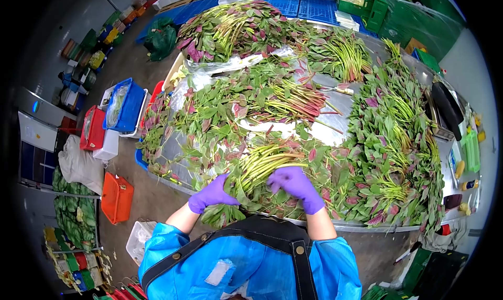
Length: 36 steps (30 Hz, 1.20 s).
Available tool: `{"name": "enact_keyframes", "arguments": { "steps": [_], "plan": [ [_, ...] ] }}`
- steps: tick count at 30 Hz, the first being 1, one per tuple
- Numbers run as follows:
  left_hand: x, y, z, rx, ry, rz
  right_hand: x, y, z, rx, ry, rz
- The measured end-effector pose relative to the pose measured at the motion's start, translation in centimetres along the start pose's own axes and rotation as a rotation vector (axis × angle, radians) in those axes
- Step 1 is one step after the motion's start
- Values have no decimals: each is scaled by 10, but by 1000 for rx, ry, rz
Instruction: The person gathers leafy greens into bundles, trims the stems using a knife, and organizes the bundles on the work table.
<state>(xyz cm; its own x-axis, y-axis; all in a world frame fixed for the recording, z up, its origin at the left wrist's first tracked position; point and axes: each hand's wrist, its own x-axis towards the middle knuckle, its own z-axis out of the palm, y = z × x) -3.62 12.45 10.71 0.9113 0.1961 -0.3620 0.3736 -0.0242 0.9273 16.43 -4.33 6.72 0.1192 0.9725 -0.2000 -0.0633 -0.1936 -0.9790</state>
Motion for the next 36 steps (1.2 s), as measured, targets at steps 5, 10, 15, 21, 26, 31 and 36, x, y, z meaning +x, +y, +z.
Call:
{"name": "enact_keyframes", "arguments": {
  "steps": [5, 10, 15, 21, 26, 31, 36],
  "plan": [
    [-15, -30, -23, 83, 158, 59, -28, 37, -73, -140, 556, 246],
    [-11, -1, -11, 508, 106, -27, -6, -52, -6, -634, 413, -349],
    [-10, 6, -1, 839, 42, 217, 17, -46, 23, -702, 224, -524],
    [-27, -11, -14, 632, -23, 184, 17, 17, -47, -611, 951, 92],
    [-24, -13, -20, 696, -74, 218, 4, -24, -23, -101, 248, -217],
    [-24, -26, -21, 238, -74, 234, 2, 10, -47, 273, -69, 14],
    [-25, -7, -19, 341, -129, -57, -9, 17, -65, 457, 130, 57]
  ]
}}
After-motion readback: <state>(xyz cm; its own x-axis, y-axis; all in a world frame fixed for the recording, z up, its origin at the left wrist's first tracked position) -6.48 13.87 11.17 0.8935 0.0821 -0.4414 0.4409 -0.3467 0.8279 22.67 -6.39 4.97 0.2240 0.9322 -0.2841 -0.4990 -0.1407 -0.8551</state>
